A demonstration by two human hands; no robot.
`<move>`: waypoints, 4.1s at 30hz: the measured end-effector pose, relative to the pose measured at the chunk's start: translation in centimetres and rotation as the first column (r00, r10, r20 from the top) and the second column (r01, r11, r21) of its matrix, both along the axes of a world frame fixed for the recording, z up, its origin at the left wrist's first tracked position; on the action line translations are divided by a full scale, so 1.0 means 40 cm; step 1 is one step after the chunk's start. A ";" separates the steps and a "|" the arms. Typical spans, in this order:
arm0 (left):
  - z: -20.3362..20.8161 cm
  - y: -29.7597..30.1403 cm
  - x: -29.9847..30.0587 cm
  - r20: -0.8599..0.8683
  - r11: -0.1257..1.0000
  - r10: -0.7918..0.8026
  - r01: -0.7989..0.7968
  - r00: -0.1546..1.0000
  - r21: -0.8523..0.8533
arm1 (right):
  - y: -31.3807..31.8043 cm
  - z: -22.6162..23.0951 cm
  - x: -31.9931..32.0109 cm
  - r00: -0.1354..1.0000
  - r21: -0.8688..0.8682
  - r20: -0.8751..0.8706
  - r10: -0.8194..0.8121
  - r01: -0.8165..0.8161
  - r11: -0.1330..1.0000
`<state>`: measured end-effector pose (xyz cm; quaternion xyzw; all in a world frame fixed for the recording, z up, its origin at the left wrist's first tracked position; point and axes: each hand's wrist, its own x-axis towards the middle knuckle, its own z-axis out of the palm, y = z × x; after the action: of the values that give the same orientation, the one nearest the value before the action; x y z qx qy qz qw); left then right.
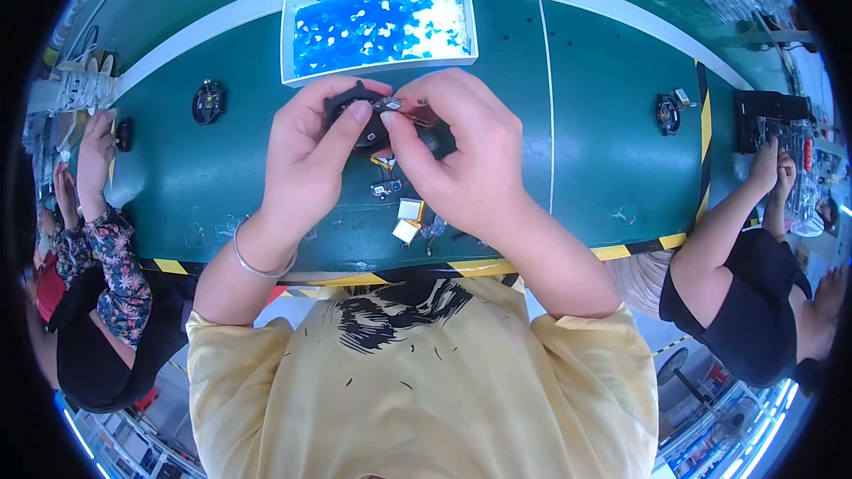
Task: The person assembles electronic components by hand, inserting circuit boards and batteries into plastic casings.
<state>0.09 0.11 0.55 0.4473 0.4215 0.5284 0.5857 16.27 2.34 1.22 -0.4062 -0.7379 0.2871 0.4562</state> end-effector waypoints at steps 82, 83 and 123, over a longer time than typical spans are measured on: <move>-0.012 0.019 -0.020 0.370 0.912 -0.051 0.194 0.928 -0.361 | 0.030 0.006 0.041 0.989 0.036 0.053 0.135 -0.137 0.990; -0.014 0.019 -0.021 0.371 0.912 -0.049 0.193 0.928 -0.362 | 0.031 0.005 0.044 0.987 0.013 0.058 0.153 -0.154 0.988; 0.028 0.011 -0.008 0.217 0.928 -0.128 0.194 0.968 -0.318 | 0.024 0.004 0.054 1.000 -0.113 0.001 0.002 -0.002 0.994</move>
<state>-0.22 0.55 1.65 0.3208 0.4086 0.4393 0.7329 18.42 3.31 1.40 -0.4310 -0.7211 0.3284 0.4316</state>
